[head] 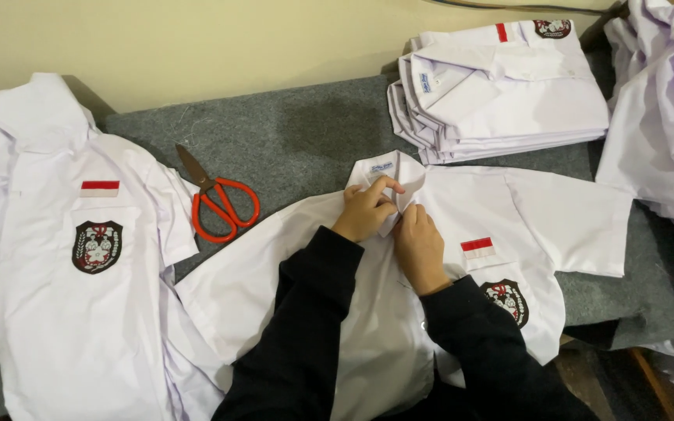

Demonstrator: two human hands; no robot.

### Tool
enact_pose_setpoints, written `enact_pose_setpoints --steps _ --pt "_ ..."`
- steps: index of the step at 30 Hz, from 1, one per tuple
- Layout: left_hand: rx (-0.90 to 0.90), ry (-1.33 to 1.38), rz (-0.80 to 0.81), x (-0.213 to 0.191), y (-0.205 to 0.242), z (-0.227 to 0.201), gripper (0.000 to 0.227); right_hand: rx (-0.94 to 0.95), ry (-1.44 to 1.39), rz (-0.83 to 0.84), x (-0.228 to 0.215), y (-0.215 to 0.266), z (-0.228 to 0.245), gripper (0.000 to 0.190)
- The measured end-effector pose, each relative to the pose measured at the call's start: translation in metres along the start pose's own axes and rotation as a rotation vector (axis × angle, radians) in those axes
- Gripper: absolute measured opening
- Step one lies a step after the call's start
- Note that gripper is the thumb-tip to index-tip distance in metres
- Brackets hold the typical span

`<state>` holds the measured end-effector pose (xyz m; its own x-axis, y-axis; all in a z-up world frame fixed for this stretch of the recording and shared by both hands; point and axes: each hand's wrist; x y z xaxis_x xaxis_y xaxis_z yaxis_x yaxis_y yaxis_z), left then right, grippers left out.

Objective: Trimming loose threads from white school uniforms with scissors and folding them for packaging.

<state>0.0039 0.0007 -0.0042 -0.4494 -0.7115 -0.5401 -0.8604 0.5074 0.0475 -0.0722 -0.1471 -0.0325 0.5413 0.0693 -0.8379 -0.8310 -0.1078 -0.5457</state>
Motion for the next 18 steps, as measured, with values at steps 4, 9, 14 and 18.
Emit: enact_pose_setpoints --steps 4,9,14,18 --pt "-0.013 -0.002 0.007 0.001 -0.001 0.001 0.037 -0.02 0.018 -0.013 0.004 0.003 -0.002 0.016" --pt "-0.015 0.005 0.015 0.0 0.0 0.0 0.038 -0.061 -0.026 -0.008 0.014 0.007 -0.011 0.015" --pt "-0.002 -0.001 0.013 0.0 -0.001 0.001 0.039 -0.084 0.004 0.007 0.019 0.01 -0.014 0.011" --pt "0.005 -0.028 0.009 -0.004 0.003 -0.004 0.041 -0.11 0.074 0.018 0.012 0.006 -0.011 0.012"
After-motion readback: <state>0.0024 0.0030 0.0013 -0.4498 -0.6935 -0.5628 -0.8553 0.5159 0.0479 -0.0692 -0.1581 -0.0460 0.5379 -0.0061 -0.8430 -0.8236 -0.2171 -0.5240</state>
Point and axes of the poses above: each hand's wrist, its own y-axis away from the middle knuckle, its own x-axis out of the palm, z = x × y, and after that the axes turned 4 degrees about -y, right-handed
